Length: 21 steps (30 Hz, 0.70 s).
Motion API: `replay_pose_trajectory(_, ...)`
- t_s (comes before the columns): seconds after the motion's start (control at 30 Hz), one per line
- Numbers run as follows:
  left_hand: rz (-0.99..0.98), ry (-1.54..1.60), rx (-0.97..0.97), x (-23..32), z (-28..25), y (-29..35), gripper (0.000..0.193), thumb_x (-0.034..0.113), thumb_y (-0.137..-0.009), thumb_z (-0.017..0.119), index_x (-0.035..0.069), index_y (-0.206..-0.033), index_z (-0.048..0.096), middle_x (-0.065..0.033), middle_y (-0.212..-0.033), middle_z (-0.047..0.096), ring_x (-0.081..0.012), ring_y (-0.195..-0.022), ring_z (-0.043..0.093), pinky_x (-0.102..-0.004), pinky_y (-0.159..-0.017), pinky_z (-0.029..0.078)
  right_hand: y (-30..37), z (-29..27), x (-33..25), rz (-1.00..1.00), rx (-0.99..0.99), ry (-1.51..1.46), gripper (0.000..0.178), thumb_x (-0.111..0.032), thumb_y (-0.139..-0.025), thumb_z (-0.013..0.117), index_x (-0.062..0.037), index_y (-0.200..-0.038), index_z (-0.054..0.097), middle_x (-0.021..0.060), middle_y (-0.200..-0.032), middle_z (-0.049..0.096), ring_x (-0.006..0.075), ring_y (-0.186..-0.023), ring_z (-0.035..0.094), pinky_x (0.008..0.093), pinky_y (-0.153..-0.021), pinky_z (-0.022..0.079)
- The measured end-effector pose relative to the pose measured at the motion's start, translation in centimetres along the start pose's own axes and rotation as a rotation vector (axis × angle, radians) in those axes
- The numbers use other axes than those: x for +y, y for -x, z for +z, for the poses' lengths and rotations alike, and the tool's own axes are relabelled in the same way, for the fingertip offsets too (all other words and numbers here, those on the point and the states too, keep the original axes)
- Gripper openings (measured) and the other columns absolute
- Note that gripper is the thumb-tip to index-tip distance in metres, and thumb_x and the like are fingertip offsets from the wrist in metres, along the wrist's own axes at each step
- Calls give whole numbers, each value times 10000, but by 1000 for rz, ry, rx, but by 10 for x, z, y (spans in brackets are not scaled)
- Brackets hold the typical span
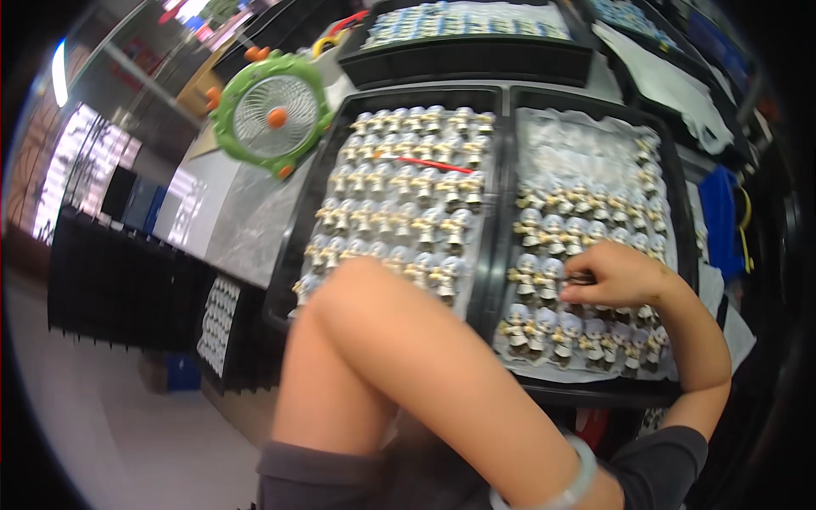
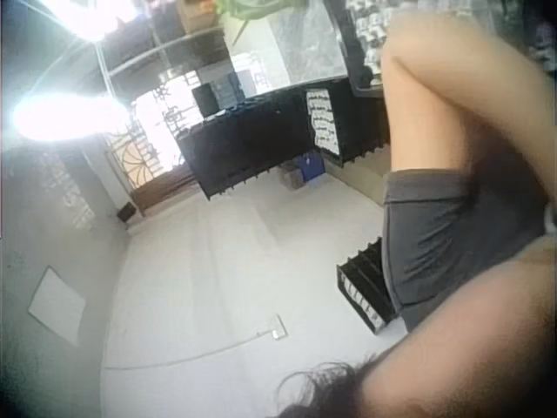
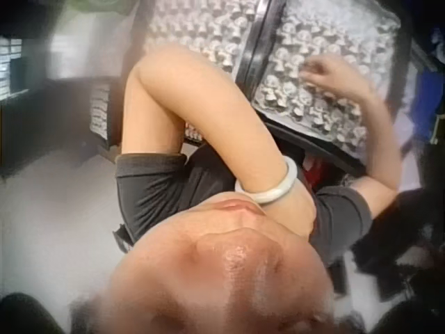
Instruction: The person sits at a workstation and assembles small figurines by picking them up from trays and using tweezers to attach small parts. The person handles the figurines one by one, inspecting them and placing them back into the trays.
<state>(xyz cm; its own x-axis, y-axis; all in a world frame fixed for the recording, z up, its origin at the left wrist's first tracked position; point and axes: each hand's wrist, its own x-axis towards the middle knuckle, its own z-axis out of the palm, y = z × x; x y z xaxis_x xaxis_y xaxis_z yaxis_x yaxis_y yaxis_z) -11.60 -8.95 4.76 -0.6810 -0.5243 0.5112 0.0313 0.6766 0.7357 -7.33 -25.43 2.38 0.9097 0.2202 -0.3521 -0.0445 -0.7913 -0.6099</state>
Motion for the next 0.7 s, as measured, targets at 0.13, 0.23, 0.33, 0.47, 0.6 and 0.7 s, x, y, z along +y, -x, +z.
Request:
replay_pose_trajectory(0.13,-224,-216,-130,-6,-74,25,171,181,-749,554,13,-751,588,-140,-761,593,-307,-685,579,-386,-620,468,0,5,13,-35,31,139,282,-308,-770,619,-28,-779,599,158,-642,572,326,-617,552,392,-615,437)
replay_pose_trajectory(0.23,-726,-399,-56,-43,-158,29,198,226,-836,533,60,-904,619,-99,-863,621,-247,-775,609,-323,-687,483,1,33,46,-552,389,212,306,-307,-755,621,-44,-911,633,180,-789,622,341,-777,593,404,-727,463)
replay_pose_trajectory(0.33,-824,-855,127,-117,-225,33,221,160,-837,460,83,-945,637,-95,-878,645,-265,-813,610,-340,-747,469,-5,17,12,-29,-100,254,314,-308,-745,616,-45,-915,639,185,-827,626,343,-823,597,421,-741,463)
replay_pose_trajectory(0.47,-826,-1069,77,-232,-277,27,221,143,-835,473,98,-1007,604,-124,-949,622,-299,-919,571,-393,-809,437,-12,24,21,-15,-153,223,321,-309,-753,600,-26,-899,642,190,-818,623,345,-823,598,419,-728,469)
replay_pose_trajectory(0.6,-948,-1105,166,-275,-265,-2,204,190,-826,519,103,-1004,568,-151,-882,623,-316,-889,580,-416,-784,447,-6,22,24,-73,-158,128,344,-330,-767,591,-1,-855,641,192,-808,621,341,-809,598,422,-725,464)
replay_pose_trajectory(0.7,-962,-1219,234,-292,-260,-5,209,224,-815,548,104,-987,550,-150,-844,624,-315,-857,588,-418,-750,459,-4,20,23,-94,-179,83,362,-348,-774,589,6,-836,638,198,-784,618,342,-789,598,421,-726,461)
